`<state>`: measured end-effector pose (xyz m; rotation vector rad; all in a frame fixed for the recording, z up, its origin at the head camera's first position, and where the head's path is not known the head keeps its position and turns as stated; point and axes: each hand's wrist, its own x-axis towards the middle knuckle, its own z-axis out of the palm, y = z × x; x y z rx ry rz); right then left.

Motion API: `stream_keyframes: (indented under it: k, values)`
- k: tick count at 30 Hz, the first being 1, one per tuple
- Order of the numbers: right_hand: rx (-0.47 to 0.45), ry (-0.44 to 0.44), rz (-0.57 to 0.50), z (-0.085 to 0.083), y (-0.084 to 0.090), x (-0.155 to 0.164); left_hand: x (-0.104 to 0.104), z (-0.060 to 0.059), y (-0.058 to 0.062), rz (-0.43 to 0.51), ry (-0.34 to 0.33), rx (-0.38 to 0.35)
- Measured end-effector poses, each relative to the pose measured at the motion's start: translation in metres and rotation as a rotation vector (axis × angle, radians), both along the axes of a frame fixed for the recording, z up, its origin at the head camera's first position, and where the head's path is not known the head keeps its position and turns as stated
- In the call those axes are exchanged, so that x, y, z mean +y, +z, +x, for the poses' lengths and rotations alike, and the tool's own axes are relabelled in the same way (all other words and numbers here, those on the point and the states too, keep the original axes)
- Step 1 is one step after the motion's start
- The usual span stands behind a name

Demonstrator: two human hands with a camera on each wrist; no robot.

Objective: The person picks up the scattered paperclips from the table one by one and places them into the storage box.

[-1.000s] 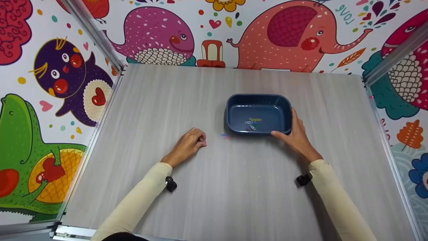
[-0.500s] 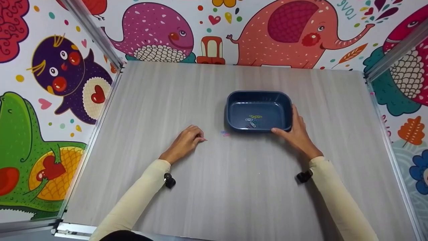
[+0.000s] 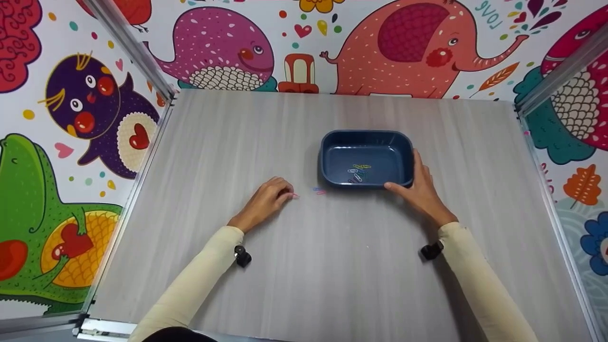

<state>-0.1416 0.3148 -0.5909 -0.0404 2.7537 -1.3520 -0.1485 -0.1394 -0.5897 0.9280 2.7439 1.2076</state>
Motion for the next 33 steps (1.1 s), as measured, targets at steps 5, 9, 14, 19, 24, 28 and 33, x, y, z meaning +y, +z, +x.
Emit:
stream_keyframes:
  k: [5,9,14,19,24,28,33]
  values:
    - [0.004,0.004,-0.007,0.0,-0.001,0.0,0.005,-0.002,0.006,0.036,-0.01,0.021]
    - [-0.001,0.007,-0.014,0.001,-0.001,0.001,0.009,-0.005,0.01,0.05,-0.018,0.03]
    - [-0.003,0.013,-0.013,0.001,-0.001,0.001,0.013,-0.009,0.016,0.068,-0.017,0.033]
    - [-0.004,0.008,-0.011,0.001,0.0,0.0,0.019,-0.012,0.021,0.087,-0.022,0.047]
    - [-0.003,-0.001,0.003,0.0,0.0,0.001,0.029,-0.018,0.026,0.1,-0.039,0.057]
    - [-0.003,0.0,-0.002,0.0,0.0,0.001,0.037,-0.022,0.03,0.099,-0.049,0.08]
    - [-0.002,-0.002,-0.011,0.002,-0.001,0.0,0.046,-0.025,0.034,0.121,-0.065,0.081]
